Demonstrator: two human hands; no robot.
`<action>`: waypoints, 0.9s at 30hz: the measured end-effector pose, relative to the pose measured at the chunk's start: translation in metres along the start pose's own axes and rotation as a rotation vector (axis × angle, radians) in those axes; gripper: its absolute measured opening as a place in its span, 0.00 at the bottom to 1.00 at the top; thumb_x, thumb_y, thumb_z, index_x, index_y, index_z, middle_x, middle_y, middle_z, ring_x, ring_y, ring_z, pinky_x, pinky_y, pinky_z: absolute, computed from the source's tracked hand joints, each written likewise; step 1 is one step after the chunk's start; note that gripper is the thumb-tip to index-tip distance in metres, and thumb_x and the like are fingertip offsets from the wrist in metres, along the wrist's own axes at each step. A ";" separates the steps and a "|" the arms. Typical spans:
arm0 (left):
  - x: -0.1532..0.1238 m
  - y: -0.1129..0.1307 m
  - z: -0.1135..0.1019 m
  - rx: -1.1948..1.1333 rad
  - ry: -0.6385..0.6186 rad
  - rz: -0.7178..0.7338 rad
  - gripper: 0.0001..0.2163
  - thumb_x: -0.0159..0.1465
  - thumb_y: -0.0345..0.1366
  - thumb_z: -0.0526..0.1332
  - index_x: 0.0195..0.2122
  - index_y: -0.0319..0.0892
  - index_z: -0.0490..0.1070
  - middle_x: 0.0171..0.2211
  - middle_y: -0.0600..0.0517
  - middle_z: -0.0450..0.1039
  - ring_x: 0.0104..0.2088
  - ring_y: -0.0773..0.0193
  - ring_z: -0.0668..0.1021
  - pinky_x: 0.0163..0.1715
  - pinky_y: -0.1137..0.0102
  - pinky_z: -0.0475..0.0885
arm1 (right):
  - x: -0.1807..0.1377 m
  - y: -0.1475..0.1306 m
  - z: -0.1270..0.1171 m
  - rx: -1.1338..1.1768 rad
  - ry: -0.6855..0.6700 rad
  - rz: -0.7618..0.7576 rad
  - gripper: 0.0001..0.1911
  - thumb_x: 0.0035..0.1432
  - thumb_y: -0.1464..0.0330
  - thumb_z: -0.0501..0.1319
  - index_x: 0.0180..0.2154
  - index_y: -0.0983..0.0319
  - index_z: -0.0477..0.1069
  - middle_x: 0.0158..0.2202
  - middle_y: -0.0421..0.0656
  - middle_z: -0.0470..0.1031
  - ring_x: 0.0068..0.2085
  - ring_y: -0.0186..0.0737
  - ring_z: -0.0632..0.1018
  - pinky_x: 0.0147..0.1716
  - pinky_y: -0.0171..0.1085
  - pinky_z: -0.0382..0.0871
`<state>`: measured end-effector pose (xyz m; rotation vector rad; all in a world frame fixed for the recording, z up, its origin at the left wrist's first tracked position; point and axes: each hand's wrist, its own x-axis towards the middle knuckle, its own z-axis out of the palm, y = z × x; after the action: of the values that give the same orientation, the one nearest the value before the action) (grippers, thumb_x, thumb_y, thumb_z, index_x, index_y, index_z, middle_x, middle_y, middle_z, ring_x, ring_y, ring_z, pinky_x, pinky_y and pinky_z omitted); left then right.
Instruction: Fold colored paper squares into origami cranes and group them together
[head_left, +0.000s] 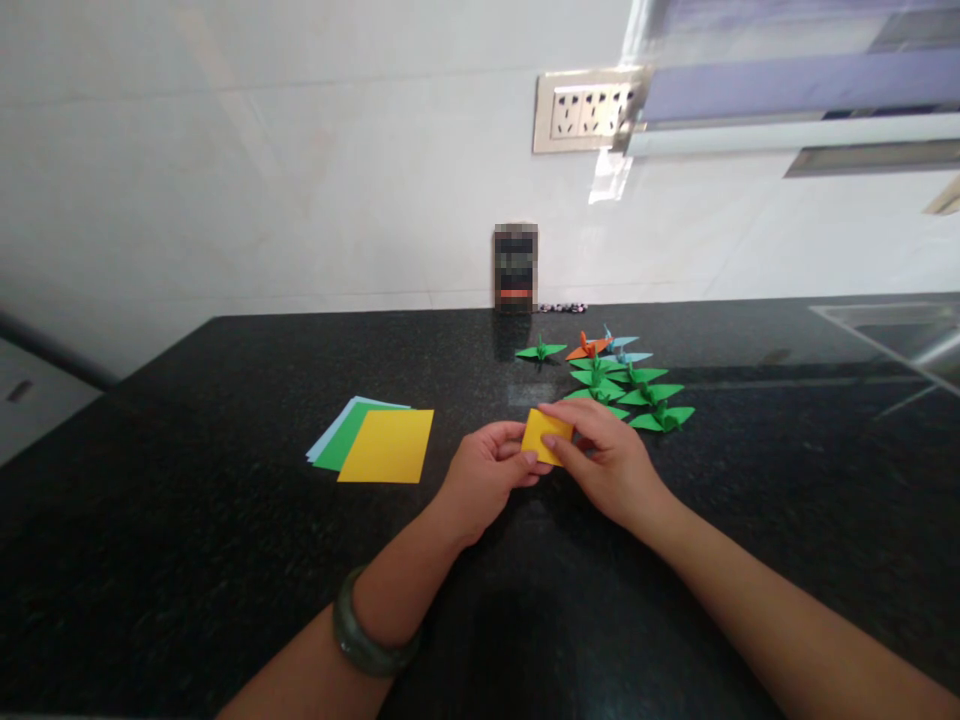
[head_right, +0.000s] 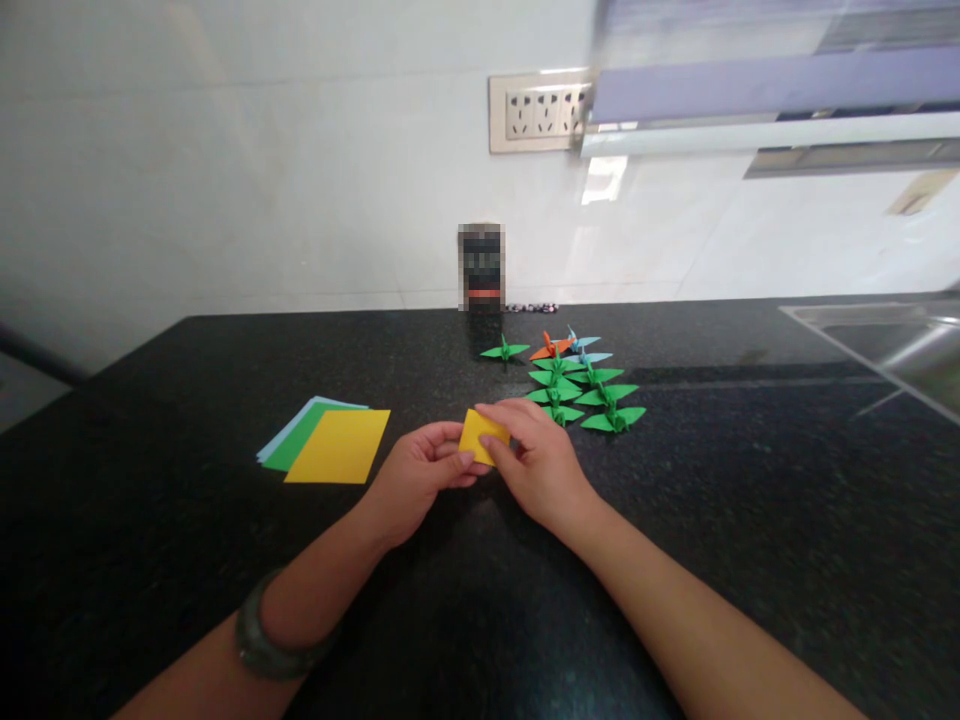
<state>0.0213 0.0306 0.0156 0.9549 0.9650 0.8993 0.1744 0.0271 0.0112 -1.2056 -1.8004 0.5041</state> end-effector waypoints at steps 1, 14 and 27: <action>0.000 -0.001 0.000 -0.024 -0.005 -0.010 0.12 0.49 0.30 0.65 0.35 0.37 0.69 0.28 0.50 0.76 0.28 0.68 0.78 0.28 0.76 0.70 | 0.000 0.001 0.001 0.012 0.033 0.035 0.16 0.52 0.70 0.58 0.45 0.59 0.69 0.43 0.47 0.70 0.40 0.41 0.72 0.29 0.36 0.69; 0.000 -0.002 -0.002 0.063 0.046 0.066 0.10 0.50 0.37 0.65 0.31 0.38 0.72 0.26 0.54 0.73 0.25 0.71 0.74 0.26 0.77 0.67 | 0.003 -0.001 -0.003 0.058 -0.148 -0.031 0.12 0.56 0.70 0.53 0.38 0.59 0.73 0.28 0.41 0.68 0.32 0.36 0.71 0.32 0.35 0.66; 0.004 -0.003 -0.005 -0.186 0.118 0.025 0.06 0.54 0.33 0.62 0.31 0.37 0.73 0.30 0.51 0.75 0.26 0.73 0.74 0.24 0.79 0.72 | -0.003 0.004 0.002 -0.181 0.077 -0.052 0.13 0.54 0.68 0.58 0.43 0.60 0.71 0.40 0.47 0.72 0.36 0.39 0.74 0.32 0.38 0.71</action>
<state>0.0184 0.0343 0.0102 0.7644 0.9528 1.0570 0.1755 0.0263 0.0058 -1.2786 -1.8368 0.2648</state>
